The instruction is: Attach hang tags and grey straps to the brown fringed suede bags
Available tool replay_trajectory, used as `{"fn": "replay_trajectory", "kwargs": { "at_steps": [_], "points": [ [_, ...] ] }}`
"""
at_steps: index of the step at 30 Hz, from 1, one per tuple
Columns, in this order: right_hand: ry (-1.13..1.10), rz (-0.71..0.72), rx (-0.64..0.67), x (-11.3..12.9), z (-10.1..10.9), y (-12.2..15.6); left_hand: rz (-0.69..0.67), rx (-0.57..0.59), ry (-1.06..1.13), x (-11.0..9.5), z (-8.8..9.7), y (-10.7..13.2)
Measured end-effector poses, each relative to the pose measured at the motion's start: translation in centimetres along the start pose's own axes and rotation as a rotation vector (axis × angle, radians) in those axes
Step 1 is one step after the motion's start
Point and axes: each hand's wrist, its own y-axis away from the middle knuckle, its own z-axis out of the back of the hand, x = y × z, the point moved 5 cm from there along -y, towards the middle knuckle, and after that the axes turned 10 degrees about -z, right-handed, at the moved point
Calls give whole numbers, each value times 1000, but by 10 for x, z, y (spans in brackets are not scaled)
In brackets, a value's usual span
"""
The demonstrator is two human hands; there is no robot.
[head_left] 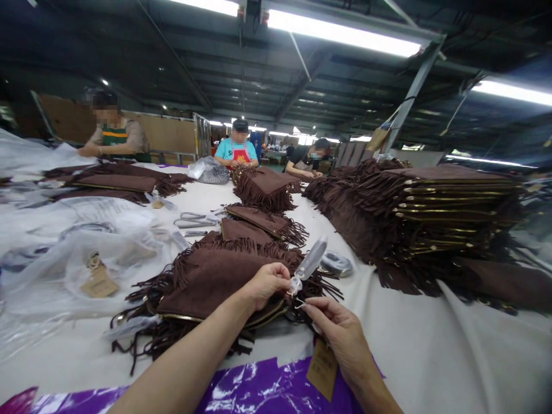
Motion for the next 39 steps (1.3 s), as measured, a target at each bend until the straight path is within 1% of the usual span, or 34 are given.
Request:
{"fn": "replay_trajectory", "kwargs": {
  "at_steps": [3, 8, 10, 13, 22, 28, 30, 35, 37, 39],
  "points": [
    [27, -14, 22, 1, -3, -2, -8, 9, 8, 1, 0, 0],
    [254, 135, -16, 5, -2, -5, 5, 3, 28, 1, 2, -1],
    [284, 164, -7, 7, -4, -6, 9, 1, 32, 1, 2, -2],
    [274, 181, -6, 12, -6, -7, 18, 1, 25, 2, 3, -2],
    [334, 207, 10, 14, -8, -8, 12, 3, 39, 2, 3, -3],
    [327, 208, 23, 16, -15, -9, 6, 1, 17, 3, 3, -2],
    [307, 176, 29, 13, -17, -11, -2, -6, -4, 3, 3, -2],
    [157, 68, 59, 0, -17, -13, -46, -3, -90, 0, 0, 2],
    [182, 74, 75, 0, -15, -11, -51, 19, -148, 0, -3, 4],
    [271, 130, 89, 4, -14, -7, -51, 41, -198, 1, -6, 6]
  ]
}}
